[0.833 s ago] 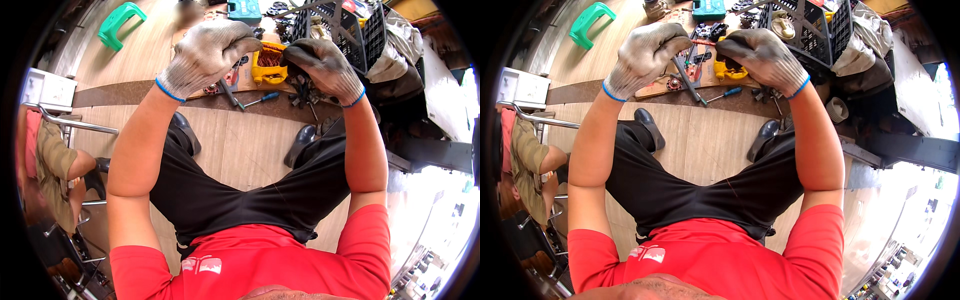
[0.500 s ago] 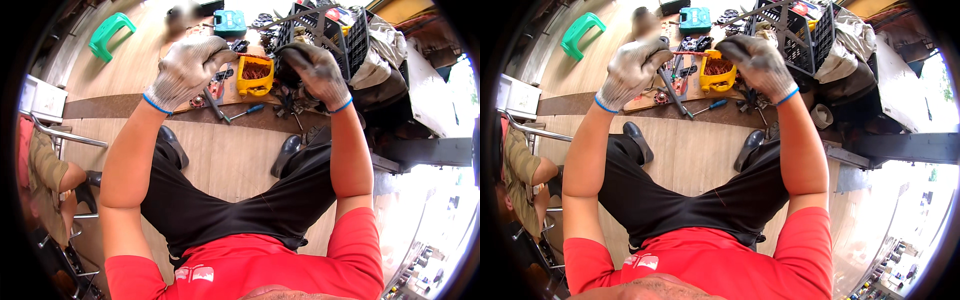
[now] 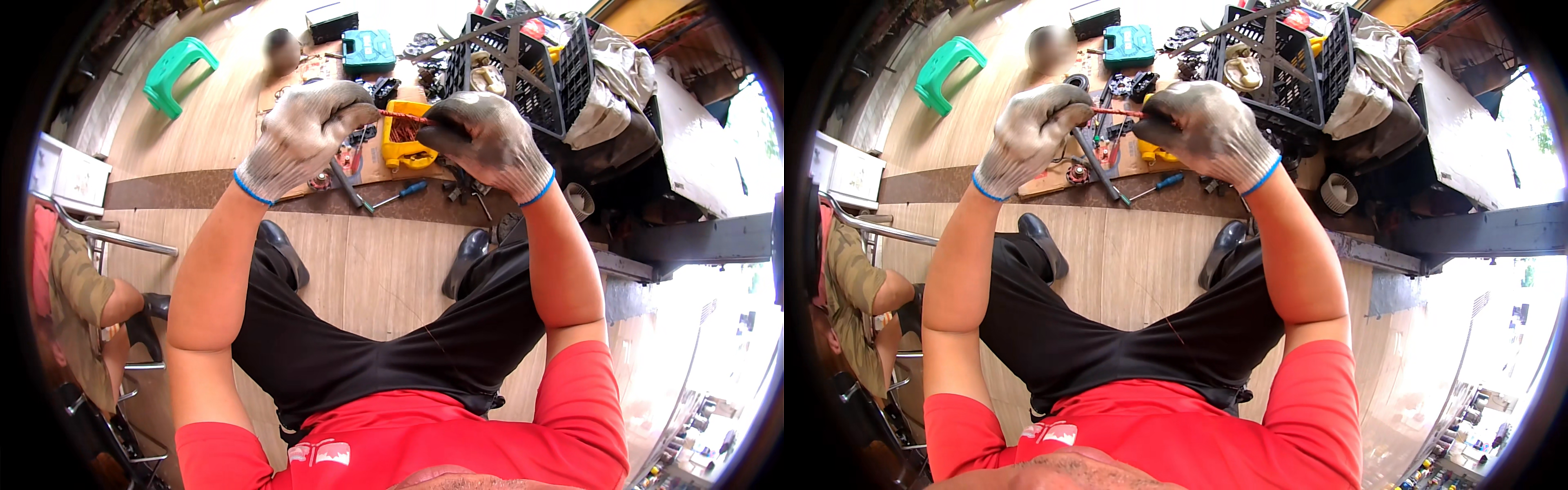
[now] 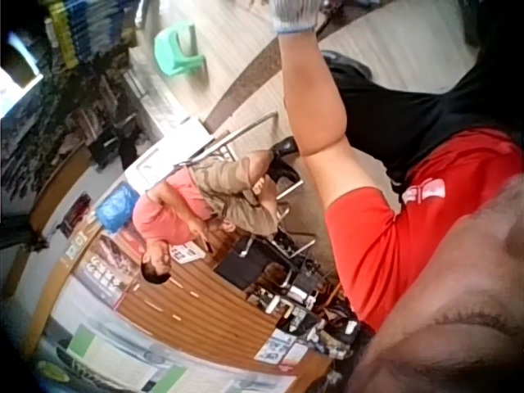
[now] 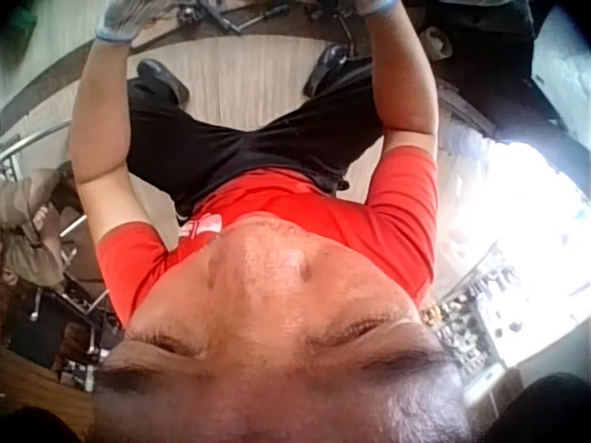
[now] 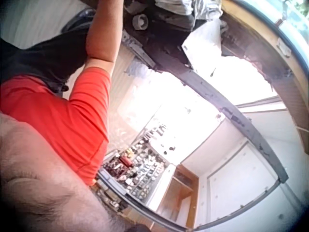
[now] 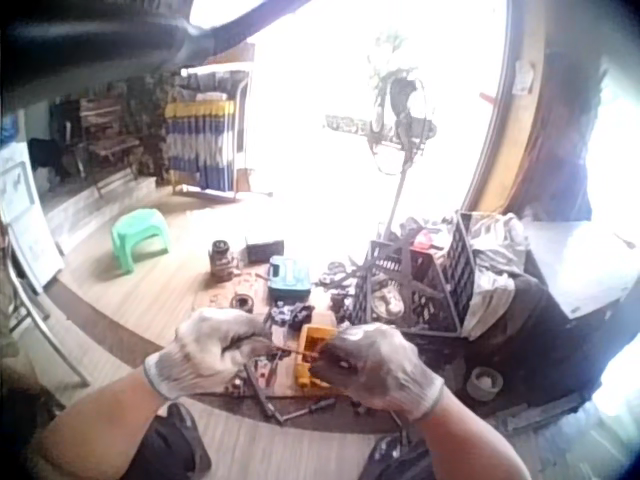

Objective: The person manipulates a small black mechanical component and a red wire, threading the wire through a small opening in the component.

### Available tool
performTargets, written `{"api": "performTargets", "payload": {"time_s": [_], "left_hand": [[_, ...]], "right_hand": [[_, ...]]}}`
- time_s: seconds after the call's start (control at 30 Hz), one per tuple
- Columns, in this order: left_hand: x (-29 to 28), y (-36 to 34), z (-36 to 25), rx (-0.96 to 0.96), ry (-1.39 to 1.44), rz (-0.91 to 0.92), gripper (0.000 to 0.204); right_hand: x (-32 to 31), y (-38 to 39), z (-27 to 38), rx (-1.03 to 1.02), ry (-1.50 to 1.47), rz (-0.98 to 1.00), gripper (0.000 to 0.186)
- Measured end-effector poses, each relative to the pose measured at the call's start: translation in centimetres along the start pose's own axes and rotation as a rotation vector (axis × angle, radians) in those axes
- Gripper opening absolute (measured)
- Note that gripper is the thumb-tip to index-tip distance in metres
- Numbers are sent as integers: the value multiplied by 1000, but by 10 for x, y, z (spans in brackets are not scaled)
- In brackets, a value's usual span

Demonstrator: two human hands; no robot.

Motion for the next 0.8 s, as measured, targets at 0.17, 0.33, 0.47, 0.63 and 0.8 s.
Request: {"api": "performTargets", "payload": {"time_s": [0.17,0.33,0.47,0.63,0.8], "left_hand": [[3,1,3,17,46,17,24],[1,3,6,47,94,3,25],[2,2,7,32,133,27,24],[2,1,9,-8,168,90,22],[1,2,12,21,46,54,19]], "right_hand": [[2,1,6,-42,-31,-6,22],[3,0,15,-87,12,24,17],[4,1,18,-122,-5,-39,23],[7,0,23,-144,-21,-25,25],[12,1,-8,69,-29,126,48]]}}
Point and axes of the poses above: each hand's wrist, its own y-axis away from the middle knuckle, its own x-axis out of the palm, z = x × y, the point moved 5 cm from there along -y, towards the middle knuckle, and after that the axes turned 14 degrees about -y, right-handed, at the moved point
